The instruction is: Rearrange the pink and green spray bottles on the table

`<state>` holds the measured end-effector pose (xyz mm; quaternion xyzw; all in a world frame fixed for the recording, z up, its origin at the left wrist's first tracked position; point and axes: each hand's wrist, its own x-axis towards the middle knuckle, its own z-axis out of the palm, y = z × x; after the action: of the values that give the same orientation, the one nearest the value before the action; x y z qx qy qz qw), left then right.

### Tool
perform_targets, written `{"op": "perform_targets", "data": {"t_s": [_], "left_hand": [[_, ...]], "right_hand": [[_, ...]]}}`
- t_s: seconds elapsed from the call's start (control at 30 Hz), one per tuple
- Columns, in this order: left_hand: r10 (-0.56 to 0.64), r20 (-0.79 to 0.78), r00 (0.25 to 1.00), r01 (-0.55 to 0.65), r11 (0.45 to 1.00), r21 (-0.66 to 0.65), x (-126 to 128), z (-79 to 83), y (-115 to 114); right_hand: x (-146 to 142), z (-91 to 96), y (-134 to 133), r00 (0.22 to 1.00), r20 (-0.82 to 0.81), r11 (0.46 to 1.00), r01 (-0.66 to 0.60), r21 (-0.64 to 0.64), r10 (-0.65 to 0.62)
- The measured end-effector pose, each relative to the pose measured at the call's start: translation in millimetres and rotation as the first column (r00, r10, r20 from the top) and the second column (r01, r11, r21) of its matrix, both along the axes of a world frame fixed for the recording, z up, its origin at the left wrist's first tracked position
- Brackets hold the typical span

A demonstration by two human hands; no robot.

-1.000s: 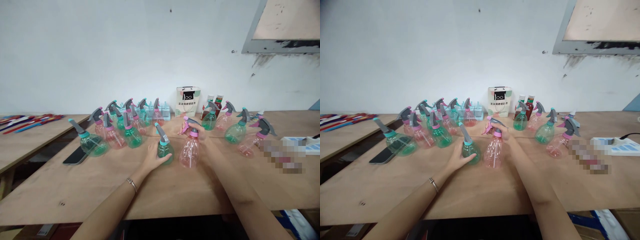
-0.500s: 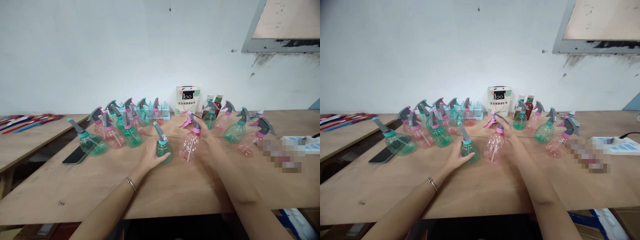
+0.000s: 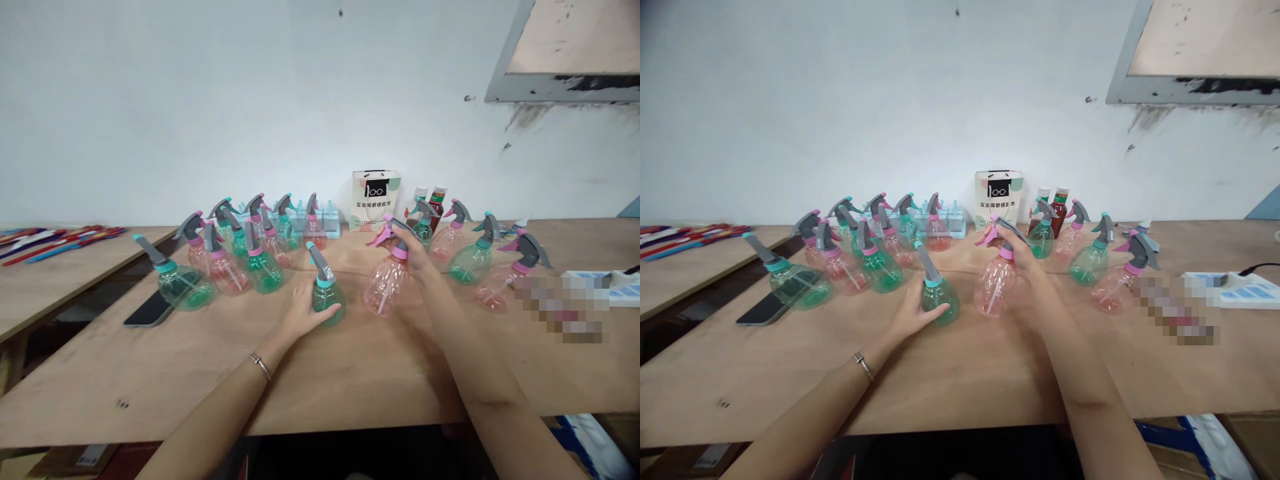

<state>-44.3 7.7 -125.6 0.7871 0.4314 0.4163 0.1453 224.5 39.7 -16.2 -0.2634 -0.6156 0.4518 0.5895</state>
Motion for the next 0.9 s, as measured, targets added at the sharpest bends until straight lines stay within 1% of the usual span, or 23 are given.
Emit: {"op": "perform_targets", "data": {"t_s": [0.1,0.17,0.23,0.33,0.37,0.4,0.47,0.53,0.67,0.7,0.73,0.8,0.9], "left_hand": [[-0.001,-0.001,1.000,0.001,1.000,0.006,0.2,0.2,-0.2],[-0.003,-0.001,1.000,0.003,1.000,0.008,0.2,0.4,-0.3],[0.000,-0.004,1.000,0.000,1.000,-0.002,0.3,0.8,-0.5],[0.009,-0.009,1.000,-0.010,1.000,-0.025,0.4,1.8,-1.2],[0.011,-0.011,1.000,-0.012,0.999,-0.031,0.5,2.3,-1.6],[0.010,-0.014,1.000,-0.011,0.999,-0.035,0.5,2.7,-1.9],[0.005,-0.017,1.000,-0.005,0.999,-0.038,0.6,3.4,-2.6],[0.001,-0.016,1.000,-0.002,0.999,-0.043,0.7,3.7,-2.9],[0.002,0.000,1.000,-0.002,0.999,-0.050,0.9,3.3,-2.3],[0.000,0.005,1.000,0.000,0.999,-0.047,0.9,3.0,-2.0],[-0.002,0.009,1.000,0.002,0.999,-0.044,0.8,2.7,-1.6],[-0.005,0.018,1.000,0.005,0.999,-0.043,0.7,2.1,-0.9],[-0.014,0.034,0.999,0.015,0.999,-0.038,0.5,1.9,-0.2]], "right_hand": [[3.0,0.9,0.0,0.998,0.057,1.000,-0.012,0.019,0.011],[6.9,0.1,2.6,0.997,0.069,0.999,0.031,0.018,-0.033],[12.8,-1.7,7.5,0.983,0.088,0.987,0.158,0.015,-0.158],[25.5,-5.0,17.0,0.919,0.173,0.935,0.351,0.053,-0.355],[30.8,-6.1,19.8,0.887,0.182,0.906,0.419,0.062,-0.423],[36.6,-7.1,22.1,0.847,0.179,0.865,0.497,0.067,-0.501],[49.9,-9.1,24.8,0.738,0.172,0.755,0.652,0.068,-0.653],[65.0,-11.3,25.5,0.612,0.188,0.634,0.767,0.094,-0.768],[93.0,-17.6,27.0,0.384,0.158,0.410,0.890,0.199,-0.910],[98.3,-20.0,28.3,0.343,0.138,0.366,0.905,0.216,-0.929],[102.6,-22.7,29.9,0.316,0.122,0.336,0.914,0.228,-0.941],[108.9,-29.5,34.1,0.278,0.114,0.299,0.921,0.250,-0.954],[115.2,-42.4,41.2,0.208,0.152,0.244,0.928,0.283,-0.966]]}}
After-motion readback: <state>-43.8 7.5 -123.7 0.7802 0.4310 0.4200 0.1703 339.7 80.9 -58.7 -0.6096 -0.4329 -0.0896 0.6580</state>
